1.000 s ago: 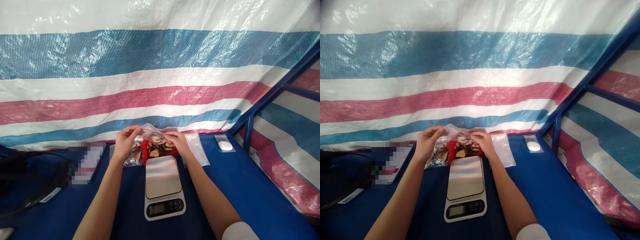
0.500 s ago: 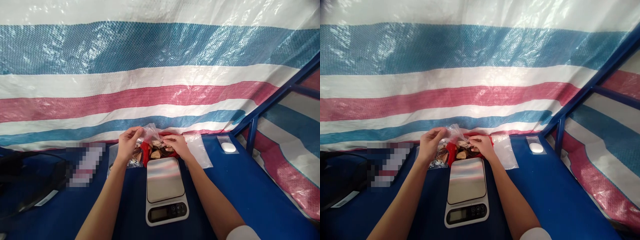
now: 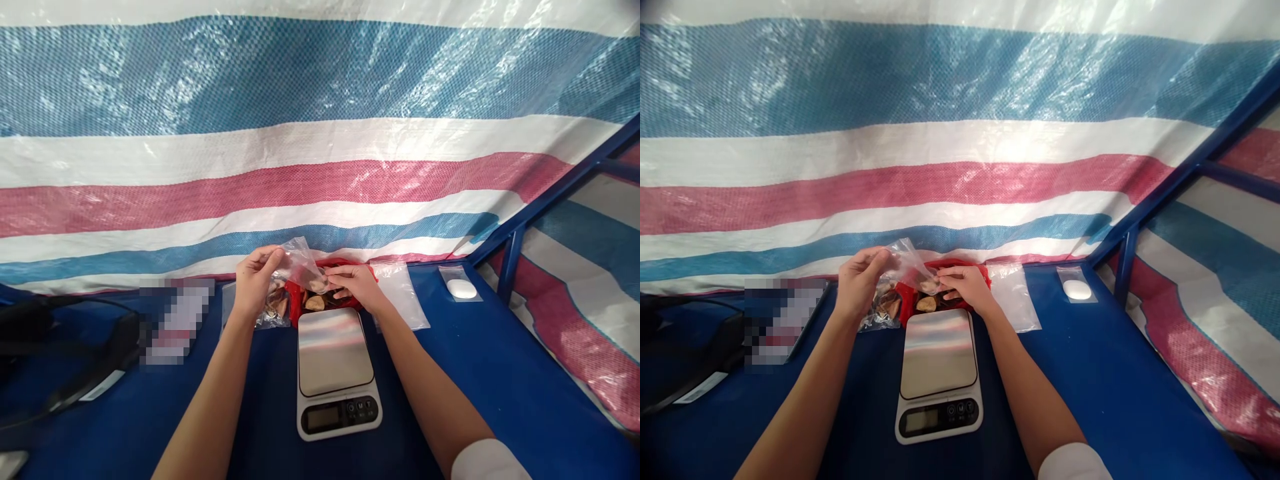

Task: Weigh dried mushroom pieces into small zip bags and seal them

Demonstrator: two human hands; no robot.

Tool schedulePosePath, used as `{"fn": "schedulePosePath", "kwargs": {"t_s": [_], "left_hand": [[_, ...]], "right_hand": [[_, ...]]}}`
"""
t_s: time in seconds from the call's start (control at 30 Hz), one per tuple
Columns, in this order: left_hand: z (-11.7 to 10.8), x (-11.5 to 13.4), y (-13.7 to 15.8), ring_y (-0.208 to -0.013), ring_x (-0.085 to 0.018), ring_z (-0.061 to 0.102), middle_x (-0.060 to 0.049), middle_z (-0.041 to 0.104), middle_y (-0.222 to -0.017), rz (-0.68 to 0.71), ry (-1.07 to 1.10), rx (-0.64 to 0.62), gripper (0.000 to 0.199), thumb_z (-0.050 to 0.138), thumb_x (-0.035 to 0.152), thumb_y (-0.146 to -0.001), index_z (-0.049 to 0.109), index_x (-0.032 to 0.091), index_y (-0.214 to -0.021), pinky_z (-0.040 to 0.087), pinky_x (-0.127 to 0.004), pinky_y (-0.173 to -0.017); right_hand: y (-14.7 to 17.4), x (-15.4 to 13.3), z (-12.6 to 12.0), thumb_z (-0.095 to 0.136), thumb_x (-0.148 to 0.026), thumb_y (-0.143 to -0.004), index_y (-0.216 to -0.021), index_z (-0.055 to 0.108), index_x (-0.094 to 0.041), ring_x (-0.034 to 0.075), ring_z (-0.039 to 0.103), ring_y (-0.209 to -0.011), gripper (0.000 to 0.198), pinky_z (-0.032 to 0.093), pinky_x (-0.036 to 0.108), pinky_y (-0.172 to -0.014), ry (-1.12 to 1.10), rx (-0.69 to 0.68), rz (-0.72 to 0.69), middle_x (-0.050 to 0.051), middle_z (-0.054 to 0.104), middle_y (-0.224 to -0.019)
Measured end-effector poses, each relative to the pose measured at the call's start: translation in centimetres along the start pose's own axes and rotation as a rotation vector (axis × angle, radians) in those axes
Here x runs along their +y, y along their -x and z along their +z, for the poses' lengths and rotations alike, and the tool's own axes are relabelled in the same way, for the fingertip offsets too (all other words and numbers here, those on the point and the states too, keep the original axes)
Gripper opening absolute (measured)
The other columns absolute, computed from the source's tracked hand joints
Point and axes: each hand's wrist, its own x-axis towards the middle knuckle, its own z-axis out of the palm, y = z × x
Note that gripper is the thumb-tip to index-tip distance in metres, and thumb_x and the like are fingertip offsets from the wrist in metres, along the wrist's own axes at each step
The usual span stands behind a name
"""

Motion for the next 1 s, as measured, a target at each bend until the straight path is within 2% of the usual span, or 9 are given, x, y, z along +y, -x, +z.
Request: {"fn": "schedulePosePath", "kwargs": {"t_s": [0.13, 0.4, 0.6, 1.0], "left_hand": [[-0.1, 0.1, 0.0, -0.07, -0.016, 0.068, -0.004, 0.076, -0.079, -0.002, -0.044, -0.03, 0.033, 0.085, 0.044, -0.073, 0.077, 0.017, -0.089, 0.056, -0.031, -0.074], [-0.4, 0.7, -0.1, -0.069, -0.016, 0.069, -0.003, 0.076, -0.077, 0.056, 0.009, 0.026, 0.029, 0.085, 0.042, -0.075, 0.077, 0.018, -0.088, 0.056, -0.03, -0.073], [-0.2, 1.1, -0.1, -0.065, -0.015, 0.067, -0.002, 0.074, -0.073, 0.012, 0.092, 0.035, 0.033, 0.089, 0.044, -0.068, 0.075, 0.017, -0.083, 0.055, -0.029, -0.068], [-0.2, 1.3, -0.3, -0.064, -0.013, 0.067, -0.002, 0.074, -0.075, -0.015, 0.195, 0.043, 0.031, 0.09, 0.041, -0.066, 0.074, 0.018, -0.079, 0.055, -0.029, -0.07]], "right_hand": [[0.0, 0.0, 0.1, 0.083, -0.03, -0.073, -0.093, 0.081, -0.018, 0.019, 0.076, -0.079, 0.023, 0.063, 0.023, -0.059, 0.001, 0.017, 0.018, 0.006, 0.079, -0.092], [0.2, -0.4, 0.8, 0.082, -0.032, -0.073, -0.091, 0.08, -0.019, 0.017, 0.076, -0.076, 0.022, 0.061, 0.021, -0.058, -0.057, 0.032, 0.003, 0.006, 0.08, -0.092], [0.1, 0.1, 0.9, 0.083, -0.033, -0.072, -0.092, 0.08, -0.019, 0.018, 0.076, -0.076, 0.025, 0.061, 0.021, -0.058, -0.093, 0.023, -0.004, 0.006, 0.08, -0.092], [0.0, -1.0, 1.3, 0.083, -0.035, -0.066, -0.089, 0.08, -0.023, 0.021, 0.076, -0.078, 0.026, 0.06, 0.026, -0.058, -0.139, 0.139, -0.052, 0.004, 0.08, -0.096]]}}
